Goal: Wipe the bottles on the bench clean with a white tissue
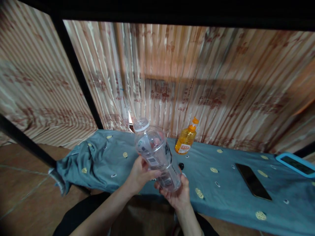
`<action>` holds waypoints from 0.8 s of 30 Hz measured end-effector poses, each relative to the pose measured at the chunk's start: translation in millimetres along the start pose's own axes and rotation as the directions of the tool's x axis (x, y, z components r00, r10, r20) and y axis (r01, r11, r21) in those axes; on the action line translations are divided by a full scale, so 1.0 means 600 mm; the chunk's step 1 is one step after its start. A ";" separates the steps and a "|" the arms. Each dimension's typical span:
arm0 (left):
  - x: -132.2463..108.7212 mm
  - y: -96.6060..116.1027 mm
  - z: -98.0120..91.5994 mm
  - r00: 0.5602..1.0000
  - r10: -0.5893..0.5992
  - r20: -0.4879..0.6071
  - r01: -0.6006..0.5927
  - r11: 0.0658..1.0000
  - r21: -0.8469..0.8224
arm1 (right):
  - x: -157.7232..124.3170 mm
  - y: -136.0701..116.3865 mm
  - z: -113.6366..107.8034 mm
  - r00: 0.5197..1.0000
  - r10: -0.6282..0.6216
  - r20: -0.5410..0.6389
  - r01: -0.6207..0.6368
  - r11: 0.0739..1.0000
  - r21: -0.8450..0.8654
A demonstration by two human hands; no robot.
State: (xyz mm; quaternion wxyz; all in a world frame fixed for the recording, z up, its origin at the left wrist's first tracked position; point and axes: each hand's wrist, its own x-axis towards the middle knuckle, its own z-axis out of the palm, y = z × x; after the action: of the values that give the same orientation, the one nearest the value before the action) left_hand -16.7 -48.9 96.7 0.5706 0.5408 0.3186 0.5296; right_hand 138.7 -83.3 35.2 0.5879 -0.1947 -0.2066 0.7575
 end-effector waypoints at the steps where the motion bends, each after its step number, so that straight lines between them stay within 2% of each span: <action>1: 0.003 -0.004 -0.017 0.995 0.098 0.007 -0.098 0.993 0.071 | -0.002 -0.004 -0.006 0.999 0.019 -0.030 -0.019 1.000 -0.007; 3: 0.013 -0.014 -0.056 0.942 0.334 -0.022 -0.315 0.909 0.274 | -0.006 -0.014 -0.017 0.996 0.050 -0.080 -0.052 0.998 -0.022; 5: 0.029 -0.032 -0.093 0.881 0.472 -0.034 -0.401 0.784 0.473 | -0.011 -0.028 -0.030 0.992 0.035 -0.122 -0.039 0.999 -0.030; 6: 0.039 -0.045 -0.107 0.870 0.493 -0.026 -0.401 0.736 0.546 | -0.013 -0.035 -0.037 0.990 0.013 -0.139 -0.018 0.999 -0.037; 7: 0.048 -0.060 -0.117 0.873 0.487 -0.013 -0.384 0.703 0.599 | -0.015 -0.041 -0.043 0.988 -0.006 -0.154 -0.001 0.999 -0.042; 9: 0.064 -0.095 -0.126 0.906 0.424 0.001 -0.326 0.695 0.641 | -0.018 -0.054 -0.054 0.978 -0.042 -0.204 0.031 0.998 -0.055; 12: 0.078 -0.141 -0.118 0.950 0.312 -0.001 -0.242 0.738 0.630 | -0.022 -0.069 -0.064 0.918 -0.150 -0.368 0.129 0.988 -0.082; 14: 0.080 -0.157 -0.109 0.964 0.266 -0.011 -0.205 0.768 0.607 | -0.026 -0.077 -0.068 0.882 -0.200 -0.426 0.157 0.978 -0.133; 20: 0.074 -0.151 -0.093 0.987 0.154 -0.044 -0.107 0.838 0.535 | -0.044 -0.101 -0.086 0.885 -0.218 -0.412 0.143 0.968 -0.206; 24: 0.072 -0.149 -0.085 0.974 0.172 -0.148 -0.062 0.830 0.554 | -0.055 -0.108 -0.099 0.919 -0.207 -0.335 0.136 0.965 -0.223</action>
State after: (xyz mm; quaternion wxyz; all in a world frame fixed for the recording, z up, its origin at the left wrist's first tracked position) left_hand -31.1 19.6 9.6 0.3256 0.6459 0.4758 0.5004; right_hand 231.2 -96.0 22.2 0.6577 -0.3662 -0.1864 0.6313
